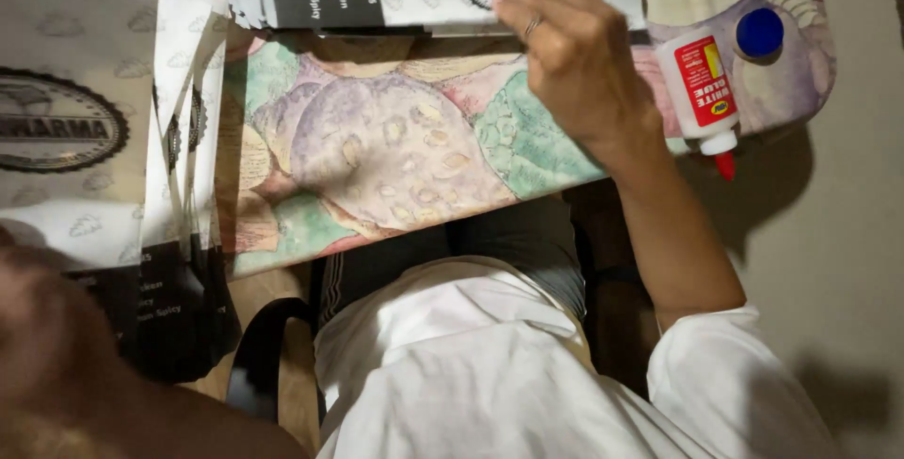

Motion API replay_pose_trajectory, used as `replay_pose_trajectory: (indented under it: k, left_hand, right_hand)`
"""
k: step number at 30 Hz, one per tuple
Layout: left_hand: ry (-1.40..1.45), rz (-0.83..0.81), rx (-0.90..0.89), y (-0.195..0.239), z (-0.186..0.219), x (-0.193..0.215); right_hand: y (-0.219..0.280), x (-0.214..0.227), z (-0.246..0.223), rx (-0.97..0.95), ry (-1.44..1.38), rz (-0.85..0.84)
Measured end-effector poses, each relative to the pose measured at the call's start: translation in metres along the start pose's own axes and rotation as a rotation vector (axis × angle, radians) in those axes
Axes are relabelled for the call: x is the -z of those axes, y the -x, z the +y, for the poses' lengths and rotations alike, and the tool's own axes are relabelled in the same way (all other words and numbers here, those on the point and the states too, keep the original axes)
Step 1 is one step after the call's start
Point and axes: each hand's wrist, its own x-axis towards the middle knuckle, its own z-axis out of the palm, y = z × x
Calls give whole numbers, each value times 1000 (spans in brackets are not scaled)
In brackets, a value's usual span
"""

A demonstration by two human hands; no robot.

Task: The person repeatedly applies white glue to the top edge of printed paper pouches and folds the flap to seal them. They handle each pouch one at a time, pressing the glued edge to adhere it, and place the finished pouches into a growing stack on the table.

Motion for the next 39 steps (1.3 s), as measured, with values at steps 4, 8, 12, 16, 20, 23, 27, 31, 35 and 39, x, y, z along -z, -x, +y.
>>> replay_pose_trajectory:
  k: [4,8,12,16,20,23,27,31,35,39]
  left_hand:
    - [-471,9,288,-71,131,-14]
    - [-607,-25,191,-89,190,-8]
    - [-250,7,-98,-124,289,2]
    - [450,-87,-383,-126,313,-48]
    - [326,-346,-457,-92,324,-80]
    - [329,-369,-485,-88,330,-90]
    - [360,-346,-474,-88,329,-92]
    - [321,-355,-512,-91,326,-94]
    - [290,-345,-546,-100,327,-94]
    - [218,-364,-568,-109,329,-92]
  right_hand:
    - [-10,4,6,33,47,116]
    - [-10,26,-3,47,-96,225]
    - [9,49,-28,12,-306,309]
    - [43,67,-68,64,-172,213]
    - [58,63,-90,-8,-222,90]
    - [72,63,-83,-81,-310,31]
    - [74,87,-60,-207,-164,143]
    - [130,104,3,-442,155,51]
    - [143,112,32,-736,78,-223]
    - [153,110,44,-798,-234,-177]
